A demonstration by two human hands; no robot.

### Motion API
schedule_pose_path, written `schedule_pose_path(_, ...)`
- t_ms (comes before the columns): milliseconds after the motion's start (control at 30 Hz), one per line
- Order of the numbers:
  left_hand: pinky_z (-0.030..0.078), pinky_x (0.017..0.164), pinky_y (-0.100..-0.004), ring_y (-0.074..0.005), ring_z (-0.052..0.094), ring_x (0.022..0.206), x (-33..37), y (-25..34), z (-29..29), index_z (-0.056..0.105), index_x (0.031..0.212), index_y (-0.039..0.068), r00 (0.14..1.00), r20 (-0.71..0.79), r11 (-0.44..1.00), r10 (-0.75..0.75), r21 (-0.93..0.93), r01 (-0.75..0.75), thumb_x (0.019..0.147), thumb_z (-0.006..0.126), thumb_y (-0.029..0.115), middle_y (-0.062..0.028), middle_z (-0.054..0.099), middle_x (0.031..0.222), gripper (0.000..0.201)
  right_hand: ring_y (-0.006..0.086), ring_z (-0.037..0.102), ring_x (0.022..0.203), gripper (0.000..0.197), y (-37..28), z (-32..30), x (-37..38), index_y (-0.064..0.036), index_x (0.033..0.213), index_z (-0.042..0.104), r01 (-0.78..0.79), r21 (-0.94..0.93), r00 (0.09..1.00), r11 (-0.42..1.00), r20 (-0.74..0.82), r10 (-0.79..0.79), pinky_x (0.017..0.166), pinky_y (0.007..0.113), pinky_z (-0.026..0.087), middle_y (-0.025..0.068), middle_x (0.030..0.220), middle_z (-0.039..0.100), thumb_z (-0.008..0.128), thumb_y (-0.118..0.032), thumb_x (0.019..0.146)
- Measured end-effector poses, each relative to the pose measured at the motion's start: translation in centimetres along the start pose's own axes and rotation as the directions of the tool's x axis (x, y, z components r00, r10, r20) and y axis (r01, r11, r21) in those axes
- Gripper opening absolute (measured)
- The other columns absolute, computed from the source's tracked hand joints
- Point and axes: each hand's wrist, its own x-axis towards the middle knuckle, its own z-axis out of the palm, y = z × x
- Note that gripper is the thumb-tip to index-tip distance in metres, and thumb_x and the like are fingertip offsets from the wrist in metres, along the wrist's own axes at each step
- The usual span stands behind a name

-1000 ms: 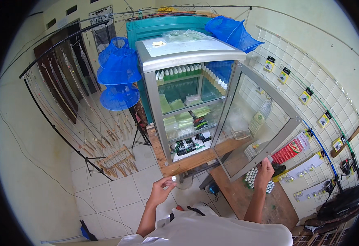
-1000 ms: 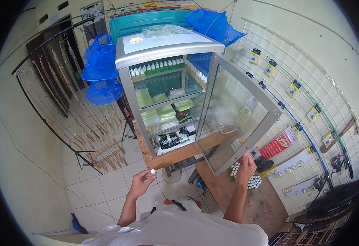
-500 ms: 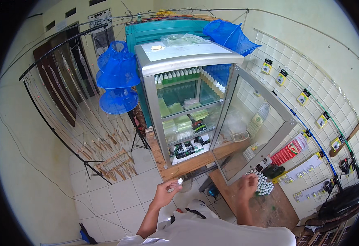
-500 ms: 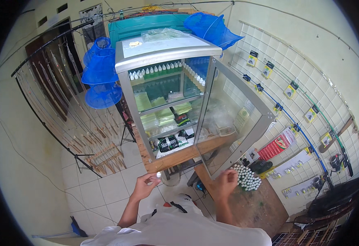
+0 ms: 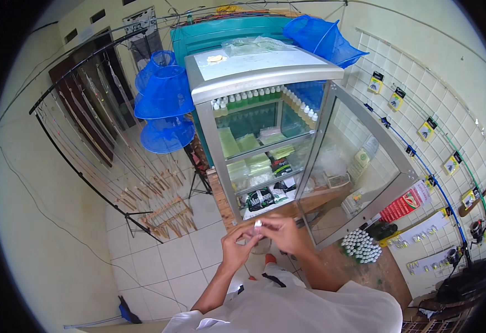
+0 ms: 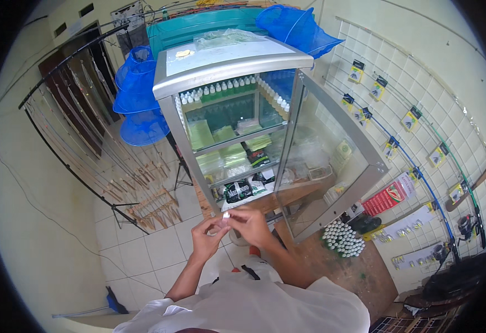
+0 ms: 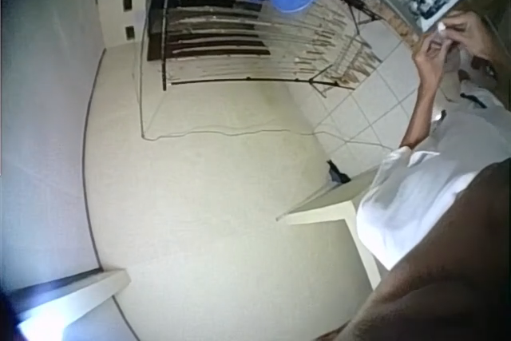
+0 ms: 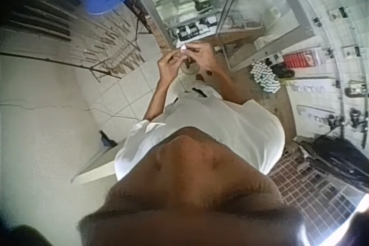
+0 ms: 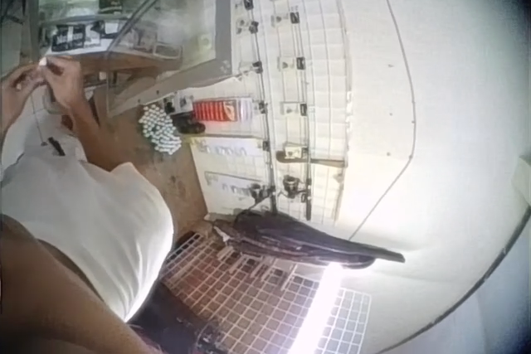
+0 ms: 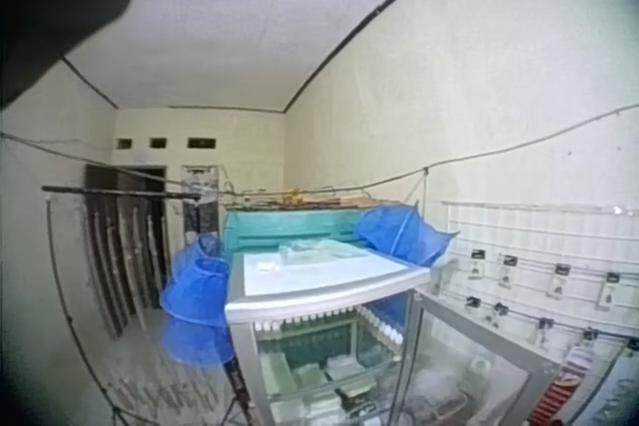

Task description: Organizing and restocking small bottles of fishing bait into a glass display cabinet.

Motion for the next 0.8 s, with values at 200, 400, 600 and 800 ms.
schedule_pose_path(200, 0.052, 0.081, -0.0318, -0.0198, 0.064, 0.099, 5.8, 1.3, -2.7, 0.067, 0.115, 0.000, 0.938, -0.190, 0.957, 0.289, 0.053, -0.284, 0.082, 0.077, 0.000, -0.0128, 0.066, 0.117, 0.034, 0.0118, 0.065, 0.090, 0.026, -7.2, -3.1, 9.6, 0.0028, 0.110, 0.073, 0.186, 0.027, 0.982, 0.982, 0.036, -0.187, 0.078, 0.026, 0.052, 0.0094, 0.100, 0.071, 0.078, -0.009, 0.087)
schedule_pose_path(400, 0.050, 0.088, -0.0318, -0.0204, 0.058, 0.113, 11.1, 1.5, -5.1, 0.060, 0.121, 0.001, 0.863, -0.340, 0.927, 0.375, 0.168, -0.336, 0.087, 0.070, -0.004, -0.0127, 0.055, 0.129, 0.036, 0.0174, 0.072, 0.081, 0.022, -13.3, -3.7, 21.2, -0.0027, 0.098, 0.078, 0.268, -0.434, 0.947, 0.860, -0.043, -0.318, 0.074, 0.029, 0.054, 0.0089, 0.078, 0.074, 0.079, -0.018, 0.083)
schedule_pose_path(600, 0.050, 0.090, -0.0331, -0.0209, 0.058, 0.112, 12.8, 0.2, -4.9, 0.060, 0.121, 0.000, 0.862, -0.362, 0.935, 0.354, 0.134, -0.328, 0.088, 0.069, -0.003, -0.0129, 0.056, 0.128, 0.034, 0.0302, 0.070, 0.086, 0.021, -10.0, -2.7, 33.6, -0.0041, 0.085, 0.074, 0.291, -0.789, 0.924, 0.541, 0.087, -0.371, 0.082, 0.042, 0.054, 0.0114, 0.084, 0.073, 0.077, -0.024, 0.079)
schedule_pose_path(800, 0.051, 0.087, -0.0336, -0.0238, 0.061, 0.109, 13.3, 0.0, -4.0, 0.064, 0.117, -0.001, 0.850, -0.393, 0.935, 0.351, 0.096, -0.342, 0.083, 0.070, -0.003, -0.0143, 0.063, 0.122, 0.035, 0.0357, 0.052, 0.129, 0.049, -7.2, -1.9, 38.8, -0.0083, 0.127, 0.063, 0.369, -0.866, 0.871, 0.337, 0.195, -0.451, 0.110, 0.044, 0.040, 0.0170, 0.133, 0.060, 0.073, -0.025, 0.082)
